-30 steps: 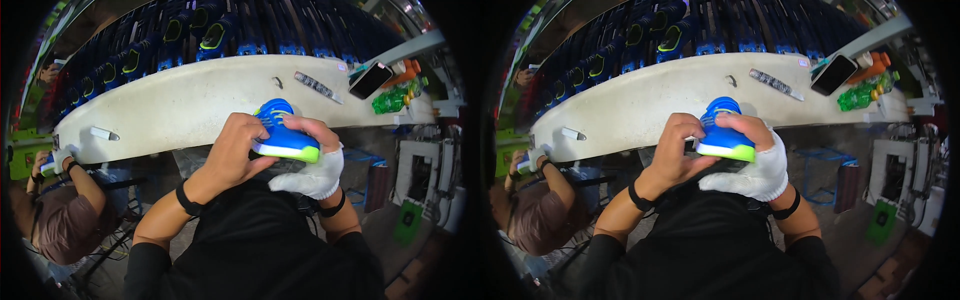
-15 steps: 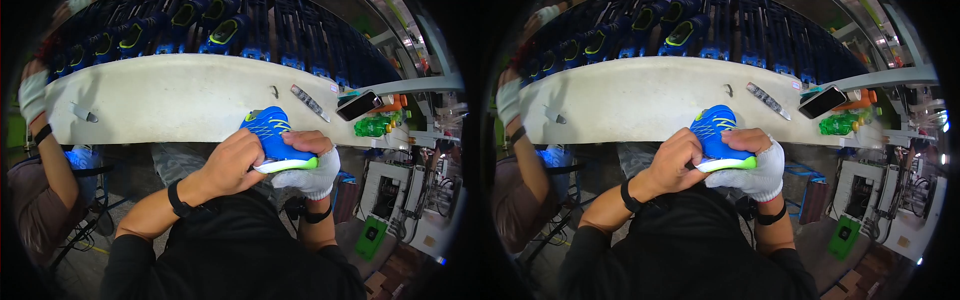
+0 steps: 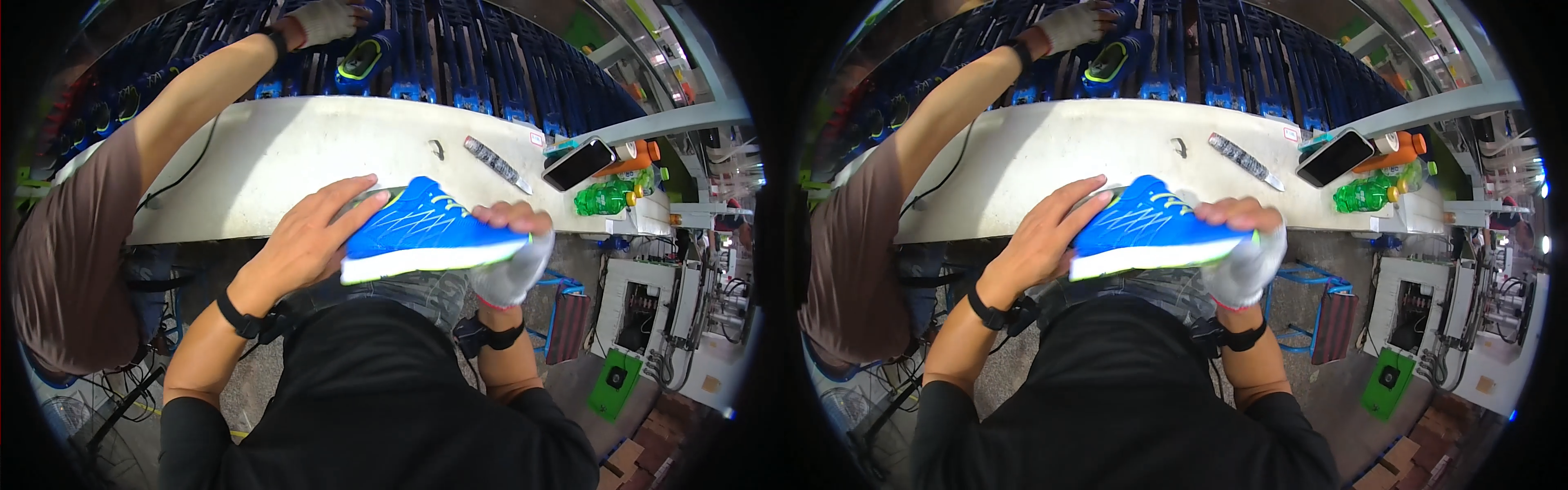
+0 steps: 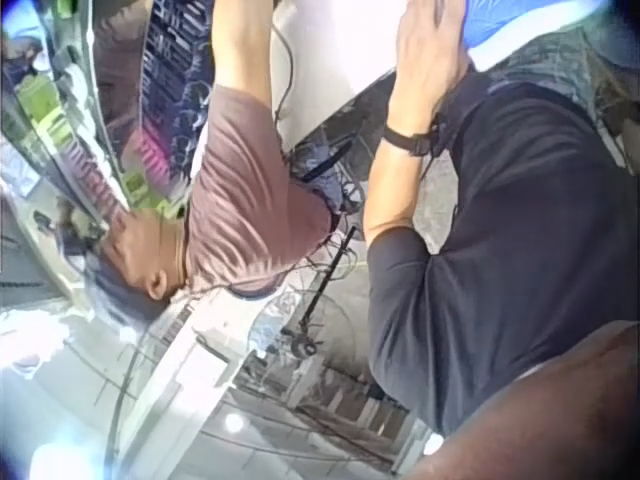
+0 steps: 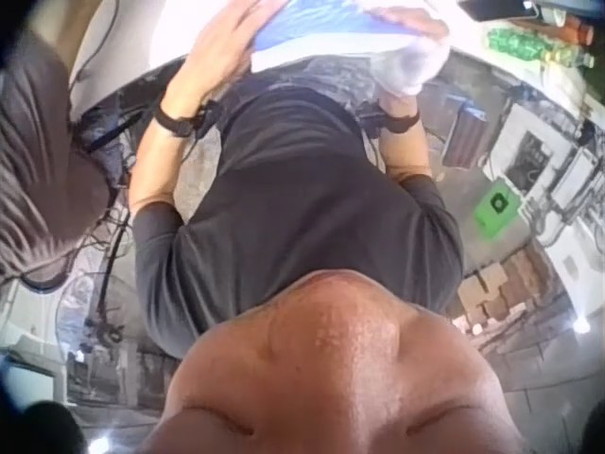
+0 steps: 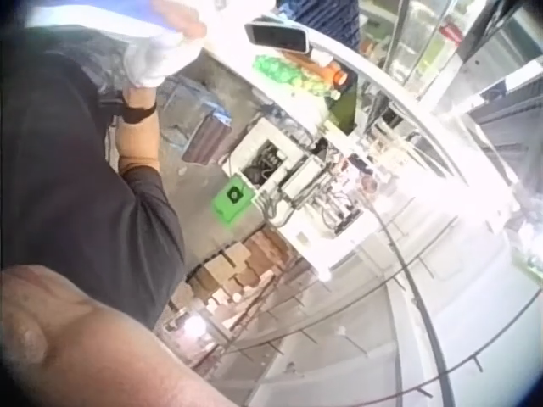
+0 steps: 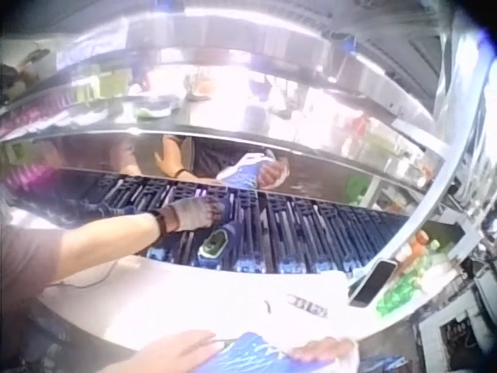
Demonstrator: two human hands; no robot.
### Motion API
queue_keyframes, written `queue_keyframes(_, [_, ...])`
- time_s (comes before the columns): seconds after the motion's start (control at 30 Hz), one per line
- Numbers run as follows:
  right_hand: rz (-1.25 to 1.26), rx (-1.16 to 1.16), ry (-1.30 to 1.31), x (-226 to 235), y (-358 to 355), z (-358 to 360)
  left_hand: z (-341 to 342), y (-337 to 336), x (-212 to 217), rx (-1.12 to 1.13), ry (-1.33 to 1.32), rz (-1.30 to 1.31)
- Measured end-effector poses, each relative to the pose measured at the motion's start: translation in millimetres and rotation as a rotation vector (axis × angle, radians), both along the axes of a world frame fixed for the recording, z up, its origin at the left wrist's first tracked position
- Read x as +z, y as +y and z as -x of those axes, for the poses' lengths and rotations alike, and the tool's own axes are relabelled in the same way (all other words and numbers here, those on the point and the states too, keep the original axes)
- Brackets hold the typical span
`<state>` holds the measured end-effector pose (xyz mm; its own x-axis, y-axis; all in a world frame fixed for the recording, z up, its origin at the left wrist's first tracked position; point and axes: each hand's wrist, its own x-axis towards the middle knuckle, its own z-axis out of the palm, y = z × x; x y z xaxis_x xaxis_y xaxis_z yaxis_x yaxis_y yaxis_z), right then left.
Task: Applying soles to shoe uppers on a factory assembly line.
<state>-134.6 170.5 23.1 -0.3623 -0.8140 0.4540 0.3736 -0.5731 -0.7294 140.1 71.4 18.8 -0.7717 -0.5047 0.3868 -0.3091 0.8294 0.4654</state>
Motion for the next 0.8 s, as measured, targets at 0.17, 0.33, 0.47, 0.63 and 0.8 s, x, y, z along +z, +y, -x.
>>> queue_keyframes(0.17, [-0.310,-0.114,0.669,-17,-42,-6,-18,-31,63,-0.129,0.198,-0.039])
queue_keyframes(0.33, [-0.023,0.104,0.994,42,-76,-43,-8,-51,71,-0.071,0.062,-0.179])
queue_keyframes(0.47, [-0.246,0.129,0.756,32,-85,-49,4,-56,77,0.021,-0.023,-0.397])
queue_keyframes(0.63, [0.063,0.104,-0.082,0,-112,-61,7,-70,67,0.102,-0.034,-0.473])
queue_keyframes(0.8, [-0.031,0.143,-0.005,1,-113,-56,14,-76,70,0.161,-0.073,-0.458])
